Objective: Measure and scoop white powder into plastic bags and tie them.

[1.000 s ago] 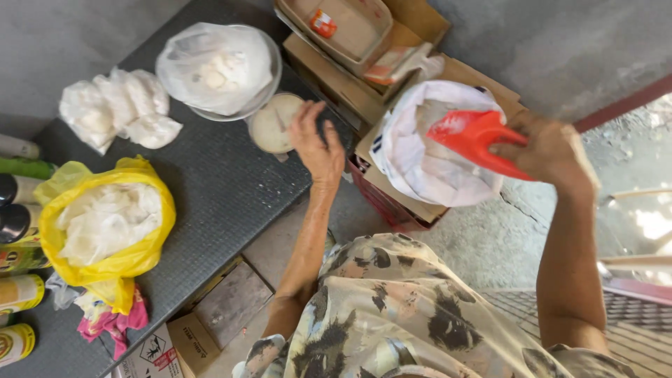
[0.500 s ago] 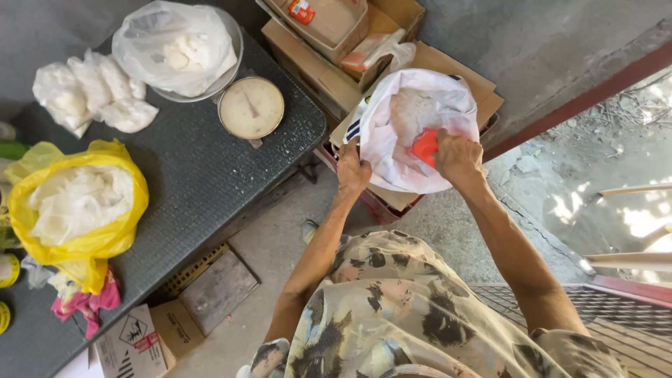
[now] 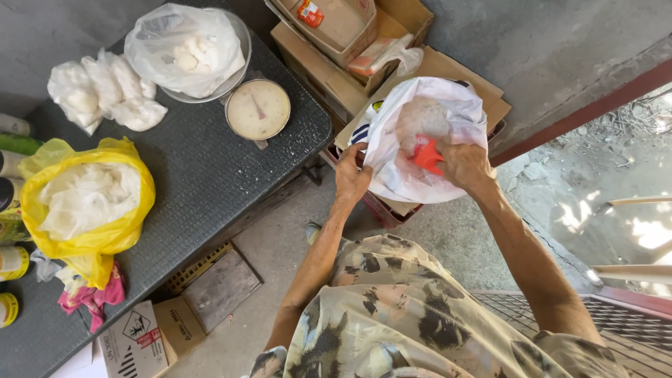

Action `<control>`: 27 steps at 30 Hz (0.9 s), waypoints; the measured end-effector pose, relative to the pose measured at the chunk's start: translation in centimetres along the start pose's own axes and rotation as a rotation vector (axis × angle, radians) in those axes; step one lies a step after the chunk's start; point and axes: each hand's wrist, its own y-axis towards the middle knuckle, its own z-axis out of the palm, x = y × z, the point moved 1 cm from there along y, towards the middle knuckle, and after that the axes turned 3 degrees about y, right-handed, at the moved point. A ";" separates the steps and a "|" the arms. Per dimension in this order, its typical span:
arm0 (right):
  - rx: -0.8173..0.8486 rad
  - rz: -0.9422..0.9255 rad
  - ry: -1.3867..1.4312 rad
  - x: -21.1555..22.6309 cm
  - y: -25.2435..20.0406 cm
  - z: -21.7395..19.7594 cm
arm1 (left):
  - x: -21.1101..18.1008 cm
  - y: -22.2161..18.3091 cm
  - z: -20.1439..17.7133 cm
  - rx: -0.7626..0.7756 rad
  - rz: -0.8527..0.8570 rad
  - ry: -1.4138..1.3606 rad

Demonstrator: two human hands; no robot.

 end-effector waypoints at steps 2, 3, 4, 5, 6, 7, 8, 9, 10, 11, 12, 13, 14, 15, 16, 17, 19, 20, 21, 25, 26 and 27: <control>-0.033 0.000 0.035 0.8 -0.3 0.3 | 0.9 -0.2 0.0 -0.007 -0.019 -0.007; -0.072 0.005 0.068 1.1 -0.4 0.3 | 1.2 -0.2 0.1 -0.011 -0.031 -0.016; -0.070 0.000 0.065 1.6 0.0 0.3 | 1.5 -0.1 0.2 -0.016 -0.033 -0.019; -0.031 0.091 0.122 2.0 0.2 0.5 | 1.7 -0.1 0.3 -0.019 -0.037 -0.013; 0.007 0.182 0.179 2.3 0.5 0.6 | 2.0 -0.1 0.5 -0.023 -0.042 -0.007; 0.005 0.181 0.175 3.0 1.2 0.6 | 2.0 0.1 0.7 -0.025 -0.039 -0.010; 0.064 0.276 0.216 3.6 1.8 0.7 | 1.9 0.3 0.9 -0.030 -0.034 0.005; 0.125 0.371 0.259 4.4 2.3 1.0 | 2.0 0.3 1.0 -0.034 -0.031 0.023; 0.124 0.371 0.259 4.0 2.5 2.0 | 2.0 0.2 1.1 -0.034 -0.031 0.022; 0.036 0.354 0.258 3.8 3.0 2.8 | 2.1 0.3 1.1 -0.037 -0.036 0.029; -0.052 0.336 0.257 3.5 3.4 3.7 | 2.1 0.4 1.0 -0.039 -0.042 0.037; -0.051 0.331 0.259 3.3 3.1 3.7 | 2.1 0.2 0.9 -0.043 -0.044 0.039; -0.100 0.306 0.271 3.1 2.9 3.7 | 2.1 -0.1 0.7 -0.042 -0.061 0.027; -0.156 0.277 0.281 2.8 3.1 3.4 | 1.9 0.1 0.5 -0.046 -0.073 0.014; -0.160 0.267 0.280 2.4 2.6 2.9 | 2.1 0.2 0.5 -0.056 -0.070 0.014; -0.126 0.275 0.291 2.0 2.1 2.4 | 2.3 0.2 0.4 -0.061 -0.090 -0.015; -0.088 0.262 0.301 2.0 0.6 0.8 | 3.1 0.0 0.4 -0.085 -0.115 -0.043; -0.125 0.309 0.328 2.3 -0.5 -0.3 | 3.8 -0.2 0.6 -0.092 -0.116 -0.052; -0.165 0.352 0.355 2.4 -1.4 -1.6 | 4.4 -0.1 0.8 -0.104 -0.113 -0.062; -0.203 0.305 0.353 0.6 -3.8 -2.2 | 4.7 0.2 1.6 -0.152 -0.131 -0.038; -0.266 0.304 0.369 0.1 -4.1 -2.5 | 4.1 0.4 1.7 -0.140 -0.148 -0.028; -0.327 0.308 0.387 -0.3 -4.6 -2.7 | 3.6 0.4 1.7 -0.123 -0.167 -0.019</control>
